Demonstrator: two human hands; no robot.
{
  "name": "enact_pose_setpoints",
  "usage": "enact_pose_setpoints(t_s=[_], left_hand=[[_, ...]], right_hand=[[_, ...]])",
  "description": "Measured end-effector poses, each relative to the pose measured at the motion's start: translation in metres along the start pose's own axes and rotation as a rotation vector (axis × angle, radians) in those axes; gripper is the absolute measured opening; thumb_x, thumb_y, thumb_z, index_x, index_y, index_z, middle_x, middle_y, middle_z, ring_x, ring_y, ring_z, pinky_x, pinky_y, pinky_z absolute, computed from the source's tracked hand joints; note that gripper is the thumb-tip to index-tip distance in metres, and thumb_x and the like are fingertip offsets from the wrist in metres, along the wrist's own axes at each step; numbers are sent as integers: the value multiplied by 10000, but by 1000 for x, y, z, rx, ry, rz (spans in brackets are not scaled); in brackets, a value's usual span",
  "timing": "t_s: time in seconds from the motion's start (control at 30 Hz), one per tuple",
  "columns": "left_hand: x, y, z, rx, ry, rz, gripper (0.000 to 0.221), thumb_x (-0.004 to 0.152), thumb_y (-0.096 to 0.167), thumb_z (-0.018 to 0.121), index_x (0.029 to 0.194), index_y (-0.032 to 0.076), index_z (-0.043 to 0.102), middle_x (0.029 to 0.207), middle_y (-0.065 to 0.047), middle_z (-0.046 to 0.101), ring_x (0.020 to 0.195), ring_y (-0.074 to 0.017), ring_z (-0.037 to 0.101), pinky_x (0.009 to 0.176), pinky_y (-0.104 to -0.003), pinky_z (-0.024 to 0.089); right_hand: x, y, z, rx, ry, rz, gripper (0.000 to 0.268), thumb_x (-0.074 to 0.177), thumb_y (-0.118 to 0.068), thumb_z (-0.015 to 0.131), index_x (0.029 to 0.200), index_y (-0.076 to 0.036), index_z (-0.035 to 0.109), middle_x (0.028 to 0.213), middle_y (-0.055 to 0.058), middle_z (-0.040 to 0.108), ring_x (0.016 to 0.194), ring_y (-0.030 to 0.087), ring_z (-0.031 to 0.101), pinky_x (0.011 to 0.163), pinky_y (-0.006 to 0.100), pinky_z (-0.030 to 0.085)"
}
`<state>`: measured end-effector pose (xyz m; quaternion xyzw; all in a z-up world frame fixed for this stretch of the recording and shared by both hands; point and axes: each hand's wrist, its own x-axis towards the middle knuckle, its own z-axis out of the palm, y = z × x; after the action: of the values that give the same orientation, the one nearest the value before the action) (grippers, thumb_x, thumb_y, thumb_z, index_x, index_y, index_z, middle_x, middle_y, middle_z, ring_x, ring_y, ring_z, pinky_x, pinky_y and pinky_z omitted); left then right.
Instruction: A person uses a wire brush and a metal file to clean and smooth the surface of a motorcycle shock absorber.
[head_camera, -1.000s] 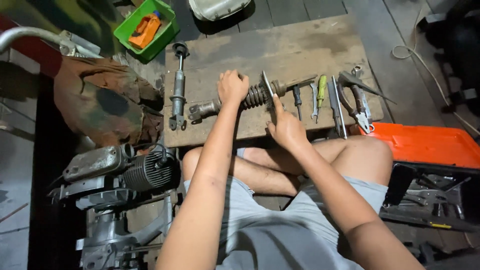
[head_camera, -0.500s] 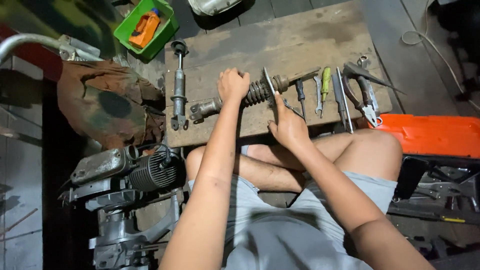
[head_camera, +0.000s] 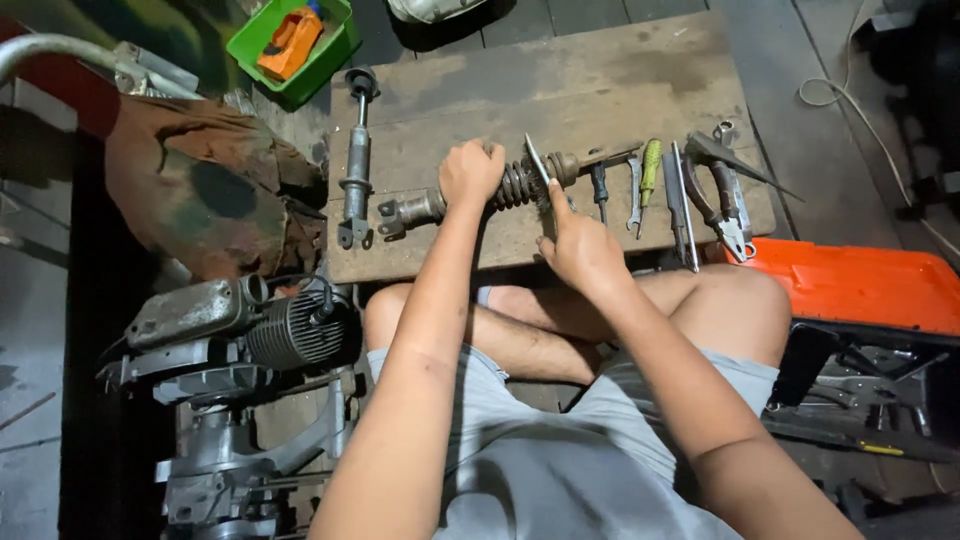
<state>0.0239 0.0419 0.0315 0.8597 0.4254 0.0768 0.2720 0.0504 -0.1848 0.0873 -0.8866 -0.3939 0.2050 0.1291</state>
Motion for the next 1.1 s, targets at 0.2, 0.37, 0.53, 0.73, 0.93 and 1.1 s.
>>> enact_pose_setpoints(t_s=[0.2,0.37,0.53,0.73,0.93,1.1], left_hand=[[-7,6,-13,45,-83,2,469,927,401,496,1057,47,774,931,-209,760,889,-377,760,781,-484,608],[-8,7,-15,46,-92,9,471,929,417,494,1052,57,772,927,-197,768,895,-365,765,786,-474,609],[-12,8,-16,54,-64,33,474,950,405,477,1074,49,764,932,-209,767,891,-374,766,780,-480,613],[-18,10,-19,59,-54,37,454,980,386,454,1073,68,764,923,-183,773,875,-343,771,785,-451,624],[-25,3,-9,68,36,138,423,983,369,454,926,65,743,873,-196,748,833,-391,751,797,-514,605],[-22,-8,6,40,146,191,387,963,389,503,770,99,672,755,-161,696,743,-366,730,734,-487,604]], right_hand=[[-8,-9,-8,11,-33,17,777,949,-310,624,1600,-115,248,959,309,707,900,490,724,746,607,591],[-10,-16,-15,2,-30,15,749,959,-289,607,1598,-90,269,928,298,712,869,469,732,732,585,593],[-14,-26,-30,-6,-38,4,746,962,-267,601,1597,-50,276,927,319,715,885,488,727,748,588,589],[3,-29,-32,-42,-56,27,762,952,-316,642,1592,-72,308,964,315,721,947,478,725,792,591,585],[39,-16,-29,-72,-79,42,745,921,-321,659,1574,-124,358,1009,303,715,989,473,714,827,597,580],[75,8,-29,-47,-131,9,612,923,-276,643,1485,-95,479,1084,330,705,1058,497,690,867,600,570]])
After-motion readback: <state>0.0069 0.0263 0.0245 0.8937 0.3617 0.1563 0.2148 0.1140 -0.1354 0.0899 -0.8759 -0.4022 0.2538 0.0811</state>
